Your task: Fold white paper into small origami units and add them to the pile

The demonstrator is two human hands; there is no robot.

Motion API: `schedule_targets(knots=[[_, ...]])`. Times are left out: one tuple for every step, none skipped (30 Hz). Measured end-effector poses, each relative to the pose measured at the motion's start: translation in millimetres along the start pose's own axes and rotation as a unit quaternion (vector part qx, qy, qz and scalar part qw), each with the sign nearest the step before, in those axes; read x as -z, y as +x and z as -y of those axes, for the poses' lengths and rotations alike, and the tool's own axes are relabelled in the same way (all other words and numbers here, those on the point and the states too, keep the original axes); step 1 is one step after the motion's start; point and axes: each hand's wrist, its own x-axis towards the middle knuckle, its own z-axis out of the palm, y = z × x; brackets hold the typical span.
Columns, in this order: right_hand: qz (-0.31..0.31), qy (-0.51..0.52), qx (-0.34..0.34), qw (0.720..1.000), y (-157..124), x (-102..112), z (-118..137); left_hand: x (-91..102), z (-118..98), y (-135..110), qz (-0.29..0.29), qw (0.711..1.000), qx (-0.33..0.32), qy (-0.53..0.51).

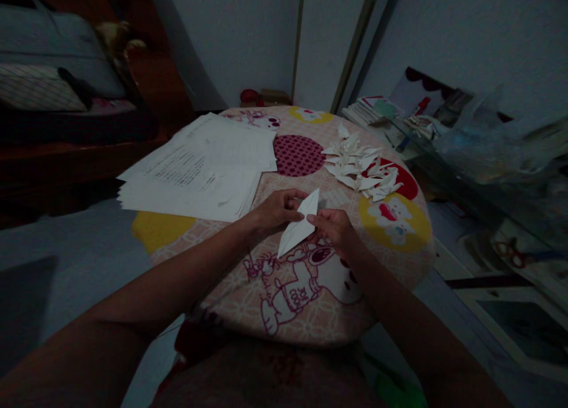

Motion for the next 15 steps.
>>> schedule_targets(knots=[[-0.009,0.009,-0.004,1.0,-1,1,0,2.6,-1,2,0.035,0.999,0.01,0.034],[-0.023,0.012,-0.01,1.0,-1,2,0,5.0,-3,3,0.068,0.995,0.016,0.072],[-0.034,0.003,-0.019,0.999,-3,3,0,7.3,-5,5,0.098,0.989,0.019,0.11],[-0.041,-0.022,-0.028,0.999,-5,5,0,9.4,-7,7,0.124,0.981,0.018,0.148],[-0.045,-0.063,-0.029,0.997,-8,7,-1,11.3,-10,9,0.146,0.972,0.014,0.183],[-0.04,-0.123,-0.025,0.991,-12,9,-1,13.0,-14,11,0.167,0.961,0.009,0.218],[-0.037,-0.196,-0.001,0.98,-16,11,-2,14.3,-17,13,0.183,0.95,-0.002,0.253],[-0.04,-0.273,0.048,0.96,-20,12,-2,14.9,-21,15,0.198,0.936,-0.015,0.291],[-0.042,-0.346,0.103,0.932,-25,14,-3,14.8,-24,17,0.211,0.919,-0.032,0.331],[-0.053,-0.406,0.163,0.898,-29,15,-3,13.7,-28,19,0.22,0.901,-0.05,0.371],[-0.059,-0.454,0.225,0.86,-32,16,-4,11.5,-31,21,0.233,0.88,-0.064,0.41],[-0.057,-0.492,0.281,0.822,-34,16,-4,8.3,-33,22,0.24,0.861,-0.077,0.441],[-0.05,-0.521,0.328,0.787,-35,16,-5,4.2,-34,24,0.242,0.848,-0.09,0.463],[-0.037,-0.545,0.362,0.755,-34,17,-7,-0.4,-34,26,0.248,0.839,-0.101,0.473],[-0.022,-0.564,0.385,0.73,-32,17,-9,-5.3,-33,28,0.252,0.837,-0.112,0.472]])
